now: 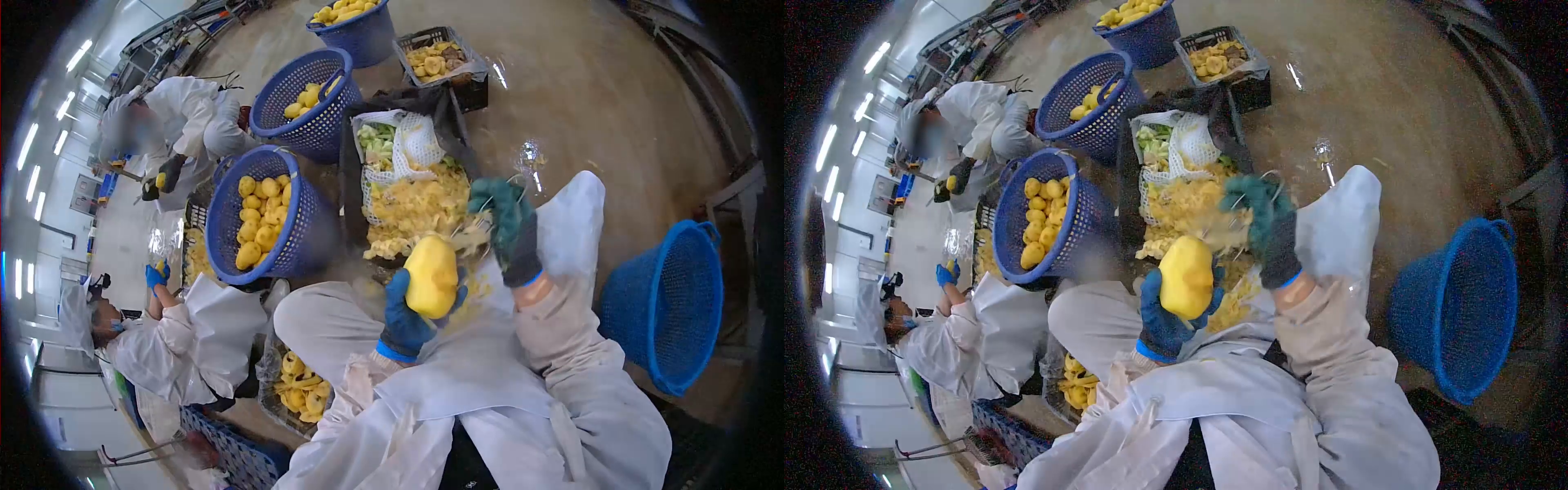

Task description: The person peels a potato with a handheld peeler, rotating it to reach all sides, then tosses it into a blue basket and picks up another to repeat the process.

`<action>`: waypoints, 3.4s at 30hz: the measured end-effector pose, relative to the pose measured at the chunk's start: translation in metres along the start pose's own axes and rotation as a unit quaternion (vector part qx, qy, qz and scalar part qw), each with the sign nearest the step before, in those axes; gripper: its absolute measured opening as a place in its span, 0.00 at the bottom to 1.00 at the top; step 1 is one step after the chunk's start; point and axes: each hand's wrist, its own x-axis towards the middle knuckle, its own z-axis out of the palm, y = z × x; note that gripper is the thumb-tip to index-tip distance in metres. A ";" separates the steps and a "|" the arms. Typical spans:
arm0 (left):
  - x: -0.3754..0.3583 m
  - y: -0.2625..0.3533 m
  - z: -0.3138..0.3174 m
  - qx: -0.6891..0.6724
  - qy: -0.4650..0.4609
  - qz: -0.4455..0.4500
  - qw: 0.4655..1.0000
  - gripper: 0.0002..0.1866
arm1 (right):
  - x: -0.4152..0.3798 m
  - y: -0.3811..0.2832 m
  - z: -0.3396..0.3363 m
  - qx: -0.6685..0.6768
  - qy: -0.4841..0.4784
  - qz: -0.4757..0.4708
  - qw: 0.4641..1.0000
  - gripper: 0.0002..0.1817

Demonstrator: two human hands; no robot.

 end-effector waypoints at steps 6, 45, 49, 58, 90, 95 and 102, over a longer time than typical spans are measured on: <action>-0.001 -0.006 -0.002 0.024 0.028 -0.002 0.999 0.37 | 0.005 0.042 -0.004 -0.202 -0.137 -0.140 0.960 0.16; 0.004 -0.005 -0.018 0.177 -0.027 0.067 0.982 0.32 | 0.048 0.063 -0.023 0.102 0.078 0.046 0.991 0.14; 0.003 -0.008 -0.018 0.222 -0.032 0.084 0.971 0.34 | 0.014 0.063 0.016 0.138 -0.025 0.028 0.990 0.16; 0.008 -0.010 -0.009 0.041 0.028 0.036 0.998 0.34 | -0.023 0.042 0.014 -0.028 -0.089 -0.036 0.995 0.22; 0.006 0.001 -0.002 0.091 0.025 0.130 0.987 0.30 | -0.017 0.048 0.020 0.000 -0.032 0.041 0.999 0.13; 0.007 -0.001 -0.006 -0.056 0.015 0.043 0.997 0.33 | 0.011 0.044 0.003 0.071 0.027 -0.002 0.997 0.16; 0.005 0.001 0.001 -0.035 0.036 0.018 0.999 0.32 | 0.023 0.056 -0.011 0.076 0.033 -0.002 0.997 0.15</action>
